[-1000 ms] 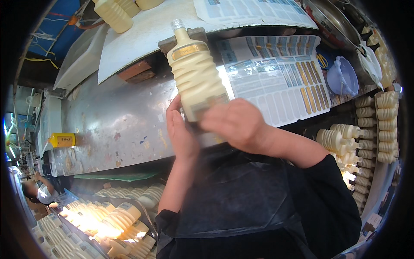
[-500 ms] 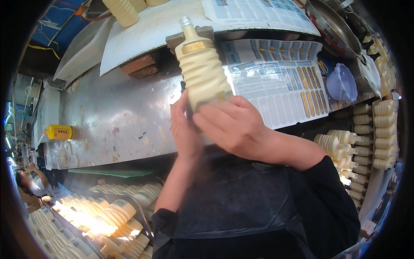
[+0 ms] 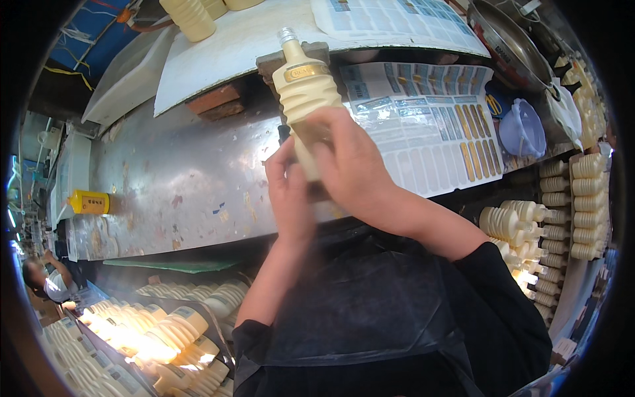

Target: The person repeatedly applies rectangular labels to the necks of cream-colored plastic bottles. They peel each label from a sheet, position it on a bottle, and smooth it down. Finished bottles are placed on a nearby surface.

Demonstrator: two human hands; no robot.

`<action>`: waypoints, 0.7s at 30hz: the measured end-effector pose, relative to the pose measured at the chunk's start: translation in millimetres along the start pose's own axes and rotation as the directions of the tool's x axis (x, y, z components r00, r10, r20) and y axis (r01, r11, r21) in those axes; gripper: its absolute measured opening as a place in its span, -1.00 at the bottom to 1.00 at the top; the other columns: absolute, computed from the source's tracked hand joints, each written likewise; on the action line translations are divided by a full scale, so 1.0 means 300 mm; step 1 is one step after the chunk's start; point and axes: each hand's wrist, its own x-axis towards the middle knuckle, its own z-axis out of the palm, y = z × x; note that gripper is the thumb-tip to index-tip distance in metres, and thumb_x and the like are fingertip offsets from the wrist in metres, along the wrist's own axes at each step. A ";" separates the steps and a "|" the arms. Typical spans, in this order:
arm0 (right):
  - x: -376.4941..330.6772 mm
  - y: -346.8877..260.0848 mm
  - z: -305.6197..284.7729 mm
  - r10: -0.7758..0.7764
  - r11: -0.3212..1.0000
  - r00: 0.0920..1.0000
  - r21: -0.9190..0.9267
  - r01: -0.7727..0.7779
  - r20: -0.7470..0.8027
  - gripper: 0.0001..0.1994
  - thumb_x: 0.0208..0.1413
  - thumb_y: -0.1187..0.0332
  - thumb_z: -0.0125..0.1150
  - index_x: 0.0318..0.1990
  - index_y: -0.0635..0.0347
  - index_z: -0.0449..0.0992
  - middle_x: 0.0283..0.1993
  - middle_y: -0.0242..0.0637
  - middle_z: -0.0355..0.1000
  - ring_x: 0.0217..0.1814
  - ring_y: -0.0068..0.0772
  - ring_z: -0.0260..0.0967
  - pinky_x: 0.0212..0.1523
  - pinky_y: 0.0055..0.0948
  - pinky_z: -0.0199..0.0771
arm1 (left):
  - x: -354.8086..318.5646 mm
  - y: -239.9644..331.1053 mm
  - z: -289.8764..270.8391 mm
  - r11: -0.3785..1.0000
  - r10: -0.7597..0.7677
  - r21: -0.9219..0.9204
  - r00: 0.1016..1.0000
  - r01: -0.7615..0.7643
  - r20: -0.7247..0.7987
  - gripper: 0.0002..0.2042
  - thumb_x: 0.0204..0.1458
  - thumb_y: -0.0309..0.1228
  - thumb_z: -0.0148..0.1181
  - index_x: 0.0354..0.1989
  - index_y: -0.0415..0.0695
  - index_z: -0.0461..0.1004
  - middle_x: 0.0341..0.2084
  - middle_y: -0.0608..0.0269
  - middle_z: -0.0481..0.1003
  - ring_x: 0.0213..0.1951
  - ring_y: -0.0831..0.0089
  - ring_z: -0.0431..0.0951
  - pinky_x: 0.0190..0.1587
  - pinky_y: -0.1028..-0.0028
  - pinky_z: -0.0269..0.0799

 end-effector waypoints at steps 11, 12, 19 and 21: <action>-0.015 0.152 -0.059 0.123 0.986 0.984 0.131 -0.107 -0.126 -0.69 0.32 0.49 0.03 0.18 0.25 0.31 0.05 -0.19 0.38 0.08 -0.36 0.40 0.14 -0.36 0.42 | 0.000 -0.010 -0.007 0.998 -0.003 0.068 1.000 0.003 0.000 -0.47 0.19 -0.47 0.18 0.34 -0.24 0.23 0.24 0.04 0.25 0.29 0.30 0.28 0.32 0.29 0.28; -0.003 0.100 -0.050 0.137 0.980 0.987 0.159 -0.123 -0.082 -0.68 0.31 0.50 0.04 0.19 0.25 0.31 0.06 -0.17 0.39 0.09 -0.32 0.41 0.14 -0.33 0.42 | 0.002 -0.033 -0.023 0.991 0.031 0.129 1.000 -0.031 0.006 -0.46 0.19 -0.47 0.17 0.35 -0.24 0.22 0.24 0.04 0.24 0.30 0.29 0.27 0.33 0.28 0.27; 0.007 0.122 -0.010 -0.059 0.995 0.998 -0.080 0.059 -0.001 -0.70 0.18 0.53 0.10 0.07 0.24 0.36 0.06 0.01 0.35 0.12 0.07 0.37 0.16 -0.16 0.39 | -0.007 -0.017 -0.062 0.828 0.144 0.520 0.976 -0.209 0.163 -0.32 0.17 -0.49 0.12 0.50 -0.15 0.09 0.25 0.08 0.28 0.30 0.26 0.27 0.38 0.26 0.15; -0.014 0.187 -0.044 -0.060 0.997 0.995 -0.053 0.056 -0.080 -0.69 0.22 0.54 0.09 0.11 0.24 0.35 0.04 -0.04 0.34 0.09 -0.04 0.37 0.19 -0.25 0.37 | -0.007 -0.021 -0.065 0.774 0.195 0.569 0.959 -0.278 0.204 -0.16 0.02 -0.30 0.36 0.50 -0.18 0.10 0.23 -0.02 0.27 0.25 0.12 0.28 0.36 0.18 0.15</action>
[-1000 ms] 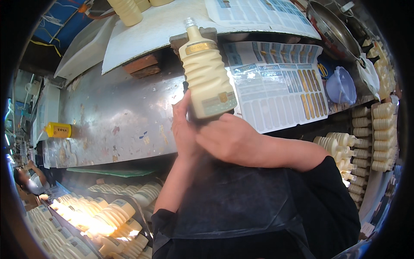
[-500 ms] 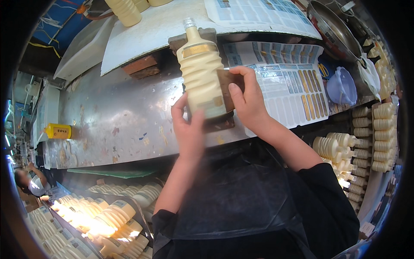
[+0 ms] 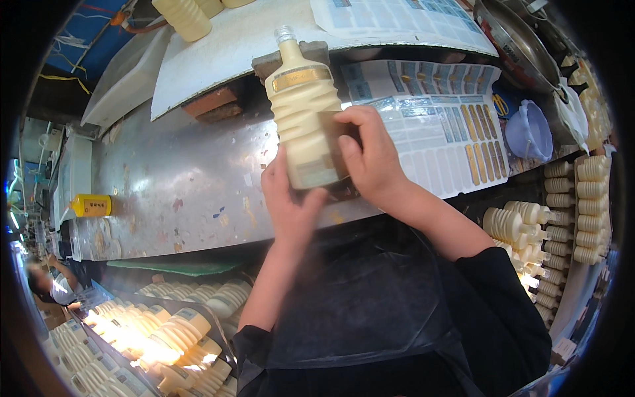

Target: The person repeatedly applies rectangular labels to the necks of cream-colored plastic bottles. They peel each label from a sheet, position it on a bottle, and smooth it down. Finished bottles are placed on a nearby surface.

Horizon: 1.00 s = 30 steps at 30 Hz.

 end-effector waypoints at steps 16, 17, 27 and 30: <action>-0.011 0.069 -0.054 0.249 0.940 0.964 0.263 -0.217 -0.094 -0.70 0.26 0.56 0.06 0.14 0.28 0.35 0.07 -0.12 0.39 0.10 -0.21 0.41 0.14 -0.34 0.42 | 0.029 -0.005 0.026 0.936 0.175 0.327 0.979 -0.132 -0.107 -0.20 -0.20 -0.37 0.61 0.29 -0.31 0.41 -0.01 0.00 0.55 0.01 0.12 0.54 0.12 0.25 0.42; 0.003 0.022 -0.062 0.247 0.938 0.962 0.275 -0.208 -0.115 -0.70 0.26 0.57 0.05 0.13 0.28 0.36 0.07 -0.14 0.39 0.10 -0.23 0.42 0.12 -0.35 0.43 | 0.027 -0.015 0.026 0.930 0.190 0.336 0.976 -0.145 -0.104 -0.22 -0.20 -0.39 0.60 0.29 -0.31 0.41 -0.01 -0.01 0.55 0.01 0.12 0.54 0.13 0.25 0.41; 0.046 -0.135 -0.007 -0.100 0.987 0.989 0.134 0.085 0.112 -0.64 0.15 0.57 0.09 0.12 0.31 0.33 0.05 0.06 0.32 0.07 0.14 0.37 0.08 -0.08 0.41 | 0.015 -0.052 0.046 0.910 0.231 0.380 0.963 -0.164 -0.137 -0.24 -0.20 -0.30 0.53 0.26 -0.25 0.42 -0.05 0.03 0.58 0.04 0.05 0.53 0.30 -0.04 0.18; 0.023 -0.078 0.031 -0.200 0.974 0.969 -0.076 0.212 0.144 -0.61 0.13 0.54 0.14 0.13 0.36 0.32 0.05 0.07 0.31 0.10 0.13 0.33 0.12 -0.08 0.39 | 0.021 -0.046 0.027 0.901 0.232 0.399 0.966 -0.171 -0.111 -0.24 -0.22 -0.30 0.54 0.25 -0.22 0.43 -0.05 0.05 0.58 0.03 0.06 0.54 0.30 -0.04 0.18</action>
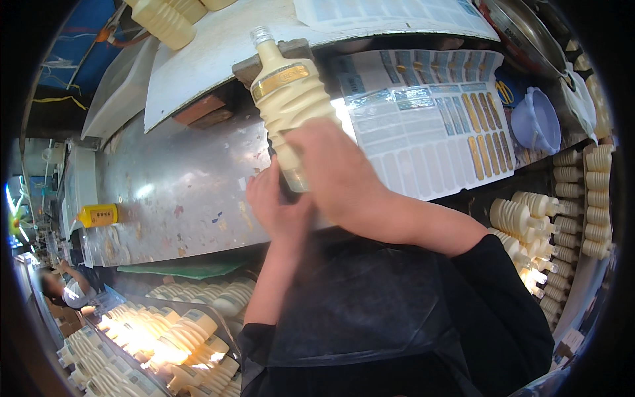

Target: The person repeatedly applies rectangular labels to the necks of cream-colored plastic bottles. They peel each label from a sheet, position it on a bottle, and smooth it down. Finished bottles are placed on a nearby surface.

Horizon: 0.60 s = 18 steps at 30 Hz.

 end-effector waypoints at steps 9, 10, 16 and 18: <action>-0.077 0.118 -0.068 0.137 0.990 0.977 0.054 -0.130 -0.161 -0.61 0.09 0.64 0.14 0.09 0.24 0.33 0.09 0.02 0.31 0.15 0.13 0.32 0.17 -0.14 0.40 | 0.008 0.022 -0.003 0.999 -0.036 -0.018 0.999 0.036 0.015 -0.26 -0.19 -0.25 0.60 0.24 -0.23 0.48 -0.04 0.06 0.60 0.06 0.10 0.52 0.32 0.08 0.22; -0.079 0.124 -0.068 0.136 0.990 0.977 0.056 -0.128 -0.163 -0.61 0.08 0.64 0.14 0.09 0.24 0.33 0.10 0.02 0.31 0.16 0.14 0.32 0.17 -0.14 0.40 | 0.009 0.022 -0.003 0.999 -0.039 -0.013 0.999 0.039 0.013 -0.26 -0.20 -0.25 0.60 0.23 -0.22 0.49 -0.05 0.06 0.60 0.05 0.09 0.52 0.30 0.10 0.23; -0.088 0.166 -0.074 0.109 0.993 0.980 0.065 -0.100 -0.165 -0.61 0.09 0.64 0.14 0.09 0.23 0.34 0.10 0.02 0.31 0.16 0.15 0.32 0.18 -0.14 0.40 | 0.011 0.018 -0.005 0.996 -0.074 -0.053 0.997 0.075 0.023 -0.28 -0.20 -0.29 0.57 0.22 -0.20 0.49 -0.06 0.06 0.58 0.05 0.08 0.52 0.25 0.16 0.30; -0.089 0.175 -0.074 0.101 0.994 0.980 0.061 -0.091 -0.170 -0.62 0.09 0.64 0.14 0.09 0.23 0.34 0.10 0.02 0.31 0.16 0.15 0.32 0.18 -0.14 0.40 | 0.005 0.003 -0.001 0.992 -0.092 -0.078 0.995 0.095 0.042 -0.29 -0.21 -0.32 0.51 0.23 -0.21 0.46 -0.03 0.06 0.57 0.09 0.06 0.50 0.30 0.10 0.23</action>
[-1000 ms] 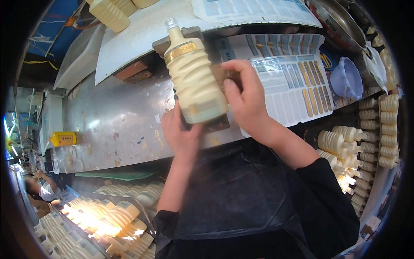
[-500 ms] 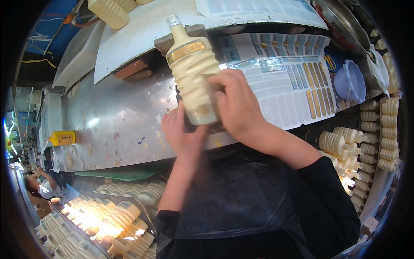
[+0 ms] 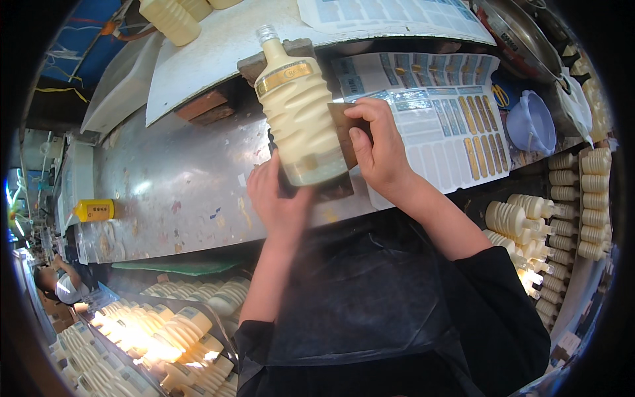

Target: The person repeatedly applies rectangular labels to the necks of cream-colored plastic bottles. They peel each label from a sheet, position it on a bottle, and smooth it down. Finished bottles are placed on a nearby surface.

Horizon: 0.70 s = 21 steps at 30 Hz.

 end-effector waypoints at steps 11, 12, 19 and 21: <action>0.028 -0.005 -0.033 0.037 0.999 0.999 0.019 -0.038 0.038 -0.68 0.20 0.62 0.13 0.10 0.24 0.36 0.08 -0.05 0.38 0.11 -0.10 0.43 0.16 -0.28 0.43 | 0.009 -0.027 -0.015 0.990 -0.049 -0.132 0.998 0.052 0.028 -0.33 -0.16 -0.41 0.51 0.22 -0.18 0.45 0.09 0.09 0.49 0.15 0.18 0.47 0.27 0.25 0.32; 0.017 -0.004 -0.037 0.091 0.995 0.996 0.046 -0.092 0.025 -0.66 0.20 0.62 0.16 0.11 0.24 0.35 0.05 -0.07 0.41 0.07 -0.13 0.47 0.12 -0.32 0.47 | 0.009 -0.026 -0.022 0.994 -0.016 -0.107 1.000 0.018 0.018 -0.32 -0.15 -0.44 0.53 0.25 -0.18 0.44 0.09 0.11 0.48 0.13 0.24 0.48 0.27 0.30 0.34; -0.131 -0.108 -0.032 -0.158 0.987 0.987 0.029 0.158 0.003 -0.69 -0.06 0.67 0.42 -0.15 0.20 0.54 -0.14 -0.17 0.63 -0.18 -0.23 0.65 -0.18 -0.39 0.63 | 0.021 0.023 -0.034 0.984 -0.003 -0.180 1.000 -0.001 -0.020 -0.31 -0.25 -0.36 0.58 0.16 -0.19 0.47 0.05 0.02 0.49 0.16 0.03 0.44 0.24 0.15 0.34; -0.119 -0.167 -0.051 -0.248 0.967 0.963 0.084 0.240 0.103 -0.60 -0.19 0.69 0.44 -0.12 0.19 0.59 -0.16 -0.18 0.64 -0.17 -0.12 0.64 -0.20 -0.33 0.64 | 0.023 0.028 -0.032 0.976 0.029 -0.213 0.999 -0.036 -0.038 -0.31 -0.28 -0.38 0.58 0.15 -0.19 0.47 0.04 0.02 0.48 0.15 0.03 0.45 0.23 0.15 0.34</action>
